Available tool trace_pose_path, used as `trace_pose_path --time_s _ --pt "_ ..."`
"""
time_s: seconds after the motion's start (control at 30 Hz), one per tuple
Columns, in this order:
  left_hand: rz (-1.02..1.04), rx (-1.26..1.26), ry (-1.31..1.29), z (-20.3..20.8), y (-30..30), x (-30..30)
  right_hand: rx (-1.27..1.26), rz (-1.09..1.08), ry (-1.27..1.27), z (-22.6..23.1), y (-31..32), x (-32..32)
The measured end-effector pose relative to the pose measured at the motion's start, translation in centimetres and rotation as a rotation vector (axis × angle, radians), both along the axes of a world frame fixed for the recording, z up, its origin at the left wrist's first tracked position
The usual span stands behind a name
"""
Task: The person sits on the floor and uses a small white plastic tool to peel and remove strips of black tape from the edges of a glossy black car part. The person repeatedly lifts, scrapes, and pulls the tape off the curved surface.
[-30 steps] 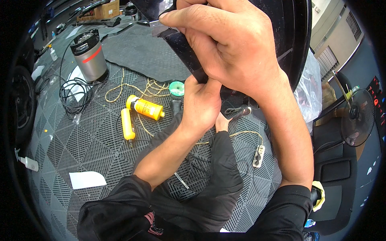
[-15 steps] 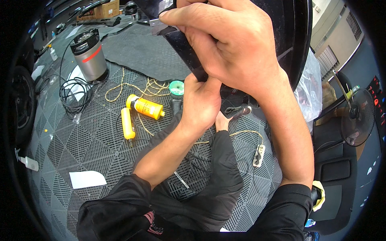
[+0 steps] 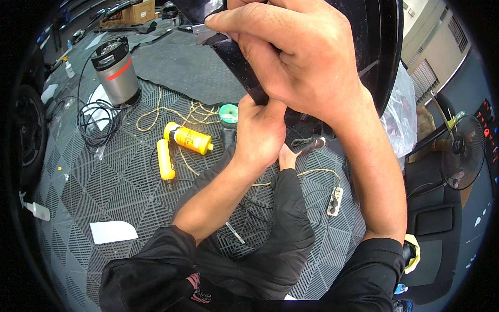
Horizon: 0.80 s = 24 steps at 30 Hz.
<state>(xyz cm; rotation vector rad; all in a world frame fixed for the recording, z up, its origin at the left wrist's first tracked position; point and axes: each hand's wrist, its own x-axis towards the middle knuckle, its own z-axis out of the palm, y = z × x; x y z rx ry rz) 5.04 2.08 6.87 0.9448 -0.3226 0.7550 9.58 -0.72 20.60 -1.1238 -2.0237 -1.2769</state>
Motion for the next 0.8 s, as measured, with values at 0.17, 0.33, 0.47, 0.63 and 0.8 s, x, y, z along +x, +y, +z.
trace_pose_path --time_s 0.17,0.33,0.47,0.63,0.8 --pt "0.012 0.010 0.001 -0.2 0.1 0.1 0.005 -0.005 -0.016 -0.7 0.2 1.6" --pt "-0.005 0.000 -0.047 -0.4 0.5 0.4 -0.020 -0.009 -0.100 -0.8 0.7 2.2" --pt "0.006 -0.060 -0.076 0.1 0.3 0.4 -0.128 -0.032 0.040 -0.2 -0.4 0.5" --pt "-0.008 -0.201 -0.063 1.4 0.5 0.2 -0.389 0.046 0.442 1.3 -1.8 -0.8" --pt "0.011 -0.163 0.008 1.7 1.1 -0.2 -0.386 0.152 0.886 2.3 -4.4 -0.5"
